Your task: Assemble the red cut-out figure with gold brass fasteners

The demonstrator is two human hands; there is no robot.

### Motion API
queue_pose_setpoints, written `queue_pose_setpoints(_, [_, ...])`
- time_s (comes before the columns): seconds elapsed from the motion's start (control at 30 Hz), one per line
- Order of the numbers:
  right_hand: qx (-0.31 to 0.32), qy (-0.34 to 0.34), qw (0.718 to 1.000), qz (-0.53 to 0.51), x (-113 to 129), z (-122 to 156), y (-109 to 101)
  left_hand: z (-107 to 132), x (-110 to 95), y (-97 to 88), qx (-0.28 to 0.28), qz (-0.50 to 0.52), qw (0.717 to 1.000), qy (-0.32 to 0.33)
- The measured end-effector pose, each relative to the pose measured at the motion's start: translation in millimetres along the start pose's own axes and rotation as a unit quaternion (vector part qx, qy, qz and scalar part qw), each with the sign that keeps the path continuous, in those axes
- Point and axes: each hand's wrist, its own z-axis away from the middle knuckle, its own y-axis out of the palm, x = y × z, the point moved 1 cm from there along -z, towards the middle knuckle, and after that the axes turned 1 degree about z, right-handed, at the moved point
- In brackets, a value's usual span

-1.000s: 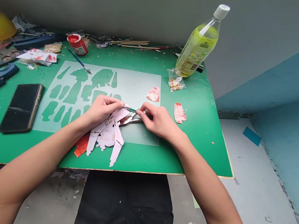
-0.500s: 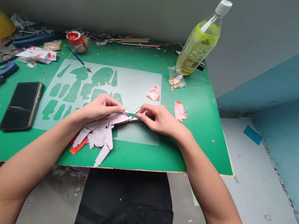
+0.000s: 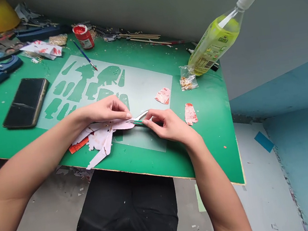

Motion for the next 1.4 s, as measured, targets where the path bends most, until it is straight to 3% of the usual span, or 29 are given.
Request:
queue_pose_setpoints(0.1, [0.012, -0.001, 1.000, -0.008, 2, 0, 0, 0, 2, -1.4, 0.016, -0.014, 1.000, 0.004])
queue_pose_setpoints(0.23, [0.049, 0.002, 0.998, -0.025, 4, 0, 0, 0, 5, -5.7, -0.015, -0.009, 1.000, 0.008])
queue_pose_setpoints(0.37, [0.062, 0.006, 0.997, -0.044, 6, 2, -2, 1, 7, -8.2, -0.008, -0.008, 1.000, 0.006])
queue_pose_setpoints(0.63, [-0.048, 0.047, 0.990, -0.127, 6, 2, -10, 0, 6, -7.9, -0.002, -0.011, 1.000, 0.001])
queue_pose_setpoints(0.97, [-0.094, 0.050, 0.979, -0.172, 10, -9, 11, -1, -9, 15.5, -0.164, 0.042, 0.985, 0.035])
queue_pose_setpoints(1.17, [-0.136, 0.061, 0.965, -0.216, 7, -10, 9, -5, -10, 21.1, -0.169, 0.066, 0.983, 0.026])
queue_pose_setpoints(1.4, [-0.149, 0.052, 0.967, -0.202, 6, -14, 16, -6, -5, 23.7, -0.162, 0.013, 0.986, 0.032])
